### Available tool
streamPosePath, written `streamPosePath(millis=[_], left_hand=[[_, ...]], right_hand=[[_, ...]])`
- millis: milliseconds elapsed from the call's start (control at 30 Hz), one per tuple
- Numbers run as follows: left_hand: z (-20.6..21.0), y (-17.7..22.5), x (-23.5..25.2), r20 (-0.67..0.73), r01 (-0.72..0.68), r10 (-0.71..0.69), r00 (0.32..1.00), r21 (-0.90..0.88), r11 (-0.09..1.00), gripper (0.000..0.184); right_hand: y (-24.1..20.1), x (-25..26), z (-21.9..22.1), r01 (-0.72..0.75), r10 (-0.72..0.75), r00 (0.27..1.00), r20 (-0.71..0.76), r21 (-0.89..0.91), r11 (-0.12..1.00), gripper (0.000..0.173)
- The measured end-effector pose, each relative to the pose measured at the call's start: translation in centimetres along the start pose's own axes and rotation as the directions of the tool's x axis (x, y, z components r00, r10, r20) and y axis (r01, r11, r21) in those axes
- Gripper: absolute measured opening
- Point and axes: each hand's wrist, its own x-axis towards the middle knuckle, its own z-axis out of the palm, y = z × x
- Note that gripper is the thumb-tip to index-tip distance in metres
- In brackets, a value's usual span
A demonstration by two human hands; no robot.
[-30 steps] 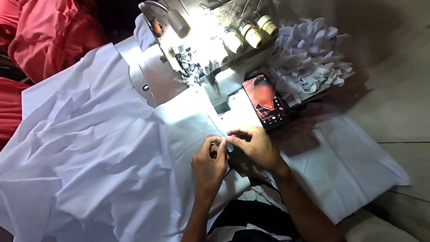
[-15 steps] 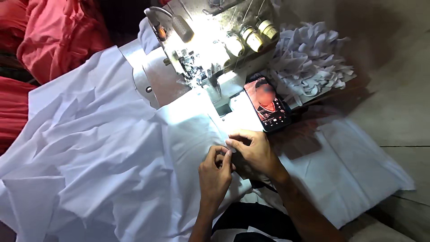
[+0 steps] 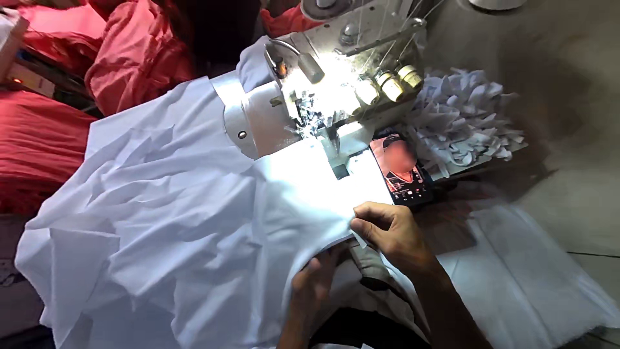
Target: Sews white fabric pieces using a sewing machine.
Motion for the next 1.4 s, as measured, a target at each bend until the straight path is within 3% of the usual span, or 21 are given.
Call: streamPosePath(millis=[67,133,200,300,467,733,967,1100,1400], left_hand=[[1.0,1.9,-1.1,-0.227,-0.103,0.114,0.967,0.062,0.993,0.039],[2.3,3.4,-1.3,-0.446,-0.177,0.202,0.872,0.098,0.979,0.033],[2.6,3.9,-1.0,-0.525,-0.253,0.255,0.812,0.077,0.964,0.025],[2.3,3.4,-0.3,-0.594,-0.279,0.228,0.772,0.006,0.960,0.019],[2.2,3.1,0.0,-0.621,-0.224,0.195,0.759,0.033,0.974,0.021],[1.9,3.2,-0.4,-0.622,-0.127,0.179,0.762,0.128,0.984,0.019],[3.0,4.8,-1.4,-0.583,-0.112,0.239,0.776,0.245,0.963,0.016],[2.7,4.7,-0.6,-0.624,-0.123,0.238,0.744,0.222,0.967,0.022],[1.9,4.4,-0.7,-0.621,-0.071,0.190,0.761,0.212,0.975,0.027]], right_hand=[[0.3,0.0,0.3,-0.017,0.017,1.000,-0.014,-0.027,1.000,0.008],[0.9,-0.2,0.9,-0.049,0.047,0.998,-0.030,-0.076,0.996,0.008],[1.7,-0.3,1.5,-0.066,0.058,0.996,-0.063,-0.135,0.989,0.009],[2.6,-0.2,2.0,-0.063,0.041,0.993,-0.115,-0.195,0.979,0.011],[2.8,-0.2,1.6,-0.091,0.076,0.992,-0.096,-0.158,0.983,0.016],[3.0,-0.4,1.4,-0.071,0.053,0.991,-0.123,-0.150,0.986,0.010],[3.0,-0.6,2.2,-0.077,0.040,0.979,-0.201,-0.178,0.981,0.009],[3.1,-0.5,2.2,-0.077,0.041,0.981,-0.191,-0.188,0.979,0.010],[3.4,-0.2,1.8,-0.094,0.066,0.983,-0.173,-0.159,0.983,0.009]])
